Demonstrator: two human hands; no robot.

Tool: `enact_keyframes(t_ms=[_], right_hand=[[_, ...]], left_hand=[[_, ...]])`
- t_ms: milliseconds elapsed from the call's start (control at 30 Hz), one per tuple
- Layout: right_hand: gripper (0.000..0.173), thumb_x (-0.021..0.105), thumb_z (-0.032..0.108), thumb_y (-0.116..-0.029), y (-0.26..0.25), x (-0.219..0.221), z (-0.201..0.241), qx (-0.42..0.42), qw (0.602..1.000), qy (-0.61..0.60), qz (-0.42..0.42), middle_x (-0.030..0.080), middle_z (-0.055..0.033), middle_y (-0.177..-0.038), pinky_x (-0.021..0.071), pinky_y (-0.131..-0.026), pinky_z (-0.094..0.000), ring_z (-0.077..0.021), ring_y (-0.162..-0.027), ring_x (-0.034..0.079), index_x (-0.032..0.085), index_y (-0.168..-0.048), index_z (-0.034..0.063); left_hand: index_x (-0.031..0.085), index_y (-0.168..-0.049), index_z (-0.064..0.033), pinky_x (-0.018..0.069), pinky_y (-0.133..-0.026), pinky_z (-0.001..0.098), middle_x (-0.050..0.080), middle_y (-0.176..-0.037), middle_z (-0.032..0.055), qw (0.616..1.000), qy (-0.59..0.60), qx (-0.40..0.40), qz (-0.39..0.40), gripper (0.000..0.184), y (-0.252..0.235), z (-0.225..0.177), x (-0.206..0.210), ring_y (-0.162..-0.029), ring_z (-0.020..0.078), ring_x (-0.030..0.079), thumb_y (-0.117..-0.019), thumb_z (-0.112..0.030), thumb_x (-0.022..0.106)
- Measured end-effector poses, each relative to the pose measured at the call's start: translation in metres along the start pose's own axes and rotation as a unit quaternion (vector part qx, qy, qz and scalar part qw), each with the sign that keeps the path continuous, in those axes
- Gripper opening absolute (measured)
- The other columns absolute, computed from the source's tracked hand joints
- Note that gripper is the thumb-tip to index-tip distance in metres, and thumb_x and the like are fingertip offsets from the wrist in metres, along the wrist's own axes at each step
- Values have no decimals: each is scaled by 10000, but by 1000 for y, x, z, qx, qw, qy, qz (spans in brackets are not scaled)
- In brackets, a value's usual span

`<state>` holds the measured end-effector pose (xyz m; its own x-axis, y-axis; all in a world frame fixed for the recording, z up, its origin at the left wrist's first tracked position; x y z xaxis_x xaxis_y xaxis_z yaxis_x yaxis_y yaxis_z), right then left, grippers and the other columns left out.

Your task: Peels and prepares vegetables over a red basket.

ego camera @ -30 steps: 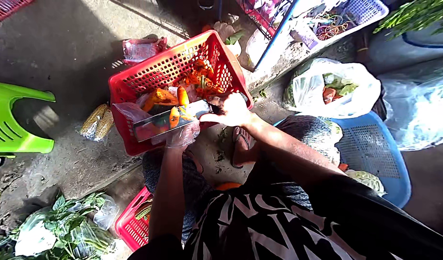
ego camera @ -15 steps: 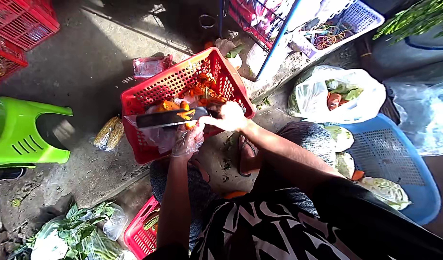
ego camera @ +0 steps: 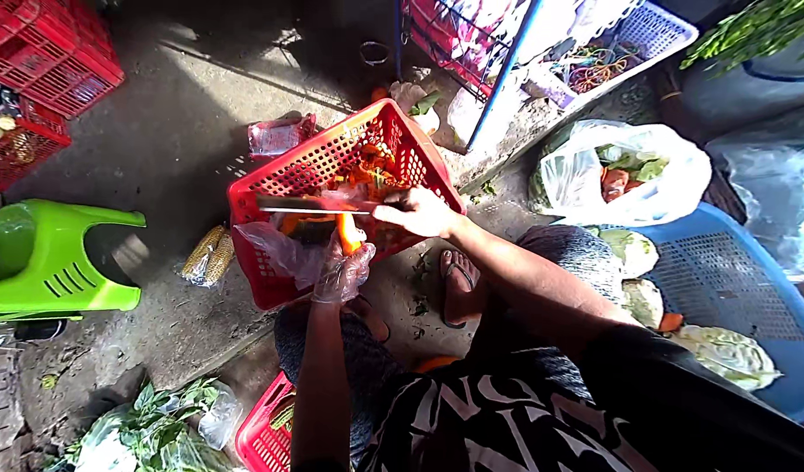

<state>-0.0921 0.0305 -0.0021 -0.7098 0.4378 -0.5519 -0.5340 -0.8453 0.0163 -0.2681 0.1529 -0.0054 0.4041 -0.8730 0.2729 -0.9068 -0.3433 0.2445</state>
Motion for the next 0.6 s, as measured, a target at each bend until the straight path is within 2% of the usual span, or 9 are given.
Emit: enact_keyframes(t_ms=[33,100,167,233,300,367,433,533,600], right_hand=[[687,470,731,-945,0,2,-1,5,1000,-6,11,663,-99,-776,489,-700,-582,-284,-761,655,715,-897,91],[740,432,764,-950,-5,-1,-12,74,996,12,40,735,-157,-949,508,-828,-672,-361,-941,704,759,-1066,110],[709,438,719,-980,-9,-7,-14,92,995,-1,45,721,-168,-960,495,-850,-671,-367,-958,690,745,-1066,85],[577,471,583,-1026,-1,-11,1,30,997,-63,44,659,-59,-789,515,-728,-494,-200,-748,626,736,-946,77],[511,480,514,-1036,7,-10,14,-32,991,-111,61,526,68,-632,430,-586,-318,-47,-575,480,672,-782,114],[555,483,567,-1021,8,-10,18,-39,991,-94,88,550,40,-656,460,-633,-389,-90,-620,520,684,-795,101],[595,471,598,-1018,5,-9,7,-8,993,-60,99,602,-20,-720,477,-700,-471,-165,-702,576,707,-844,80],[736,464,733,-966,-5,-5,-21,96,988,27,121,723,-195,-1016,480,-913,-678,-383,-1027,682,749,-1027,56],[726,482,723,-963,-9,-1,-21,93,990,2,103,717,-188,-969,483,-891,-669,-372,-979,678,746,-991,47]], left_hand=[[494,-1176,-96,455,-496,185,568,-723,-31,999,-40,-3,-8,291,1,0,0,-530,32,504,-919,-1,594],[507,-1224,-82,462,-511,202,573,-785,-23,984,-173,-6,-36,342,3,0,0,-555,37,503,-919,-53,658],[511,-1324,-39,523,-638,238,621,-939,41,941,-330,-4,-76,441,1,-6,-2,-695,68,580,-934,-134,693],[497,-1390,15,556,-855,353,659,-1126,167,897,-432,7,-93,516,-2,-9,-4,-933,184,659,-947,-159,694],[512,-1375,28,532,-943,410,658,-1165,208,879,-465,11,-99,513,-3,-10,-2,-1039,249,658,-930,-133,711],[525,-1377,26,512,-996,434,663,-1191,214,876,-472,7,-99,522,-3,-10,-2,-1102,274,652,-914,-115,722],[557,-1334,32,540,-915,381,672,-1125,181,892,-437,36,-107,489,1,-6,-3,-1003,211,659,-894,-99,726],[575,-1250,51,545,-784,253,646,-1021,113,916,-369,98,-125,414,6,-5,-5,-865,85,623,-893,-100,721],[579,-1244,57,546,-826,265,653,-1042,135,909,-381,101,-134,409,3,-10,-7,-910,110,634,-898,-113,715]])
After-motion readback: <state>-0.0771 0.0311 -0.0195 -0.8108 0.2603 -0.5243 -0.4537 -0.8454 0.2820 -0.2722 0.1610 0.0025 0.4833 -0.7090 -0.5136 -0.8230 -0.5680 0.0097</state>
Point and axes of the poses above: each hand's wrist, its own y-axis away from the middle knuckle, its own x-axis out of the palm, z = x × y, the point moved 2 cm from there along -y, towards the middle knuckle
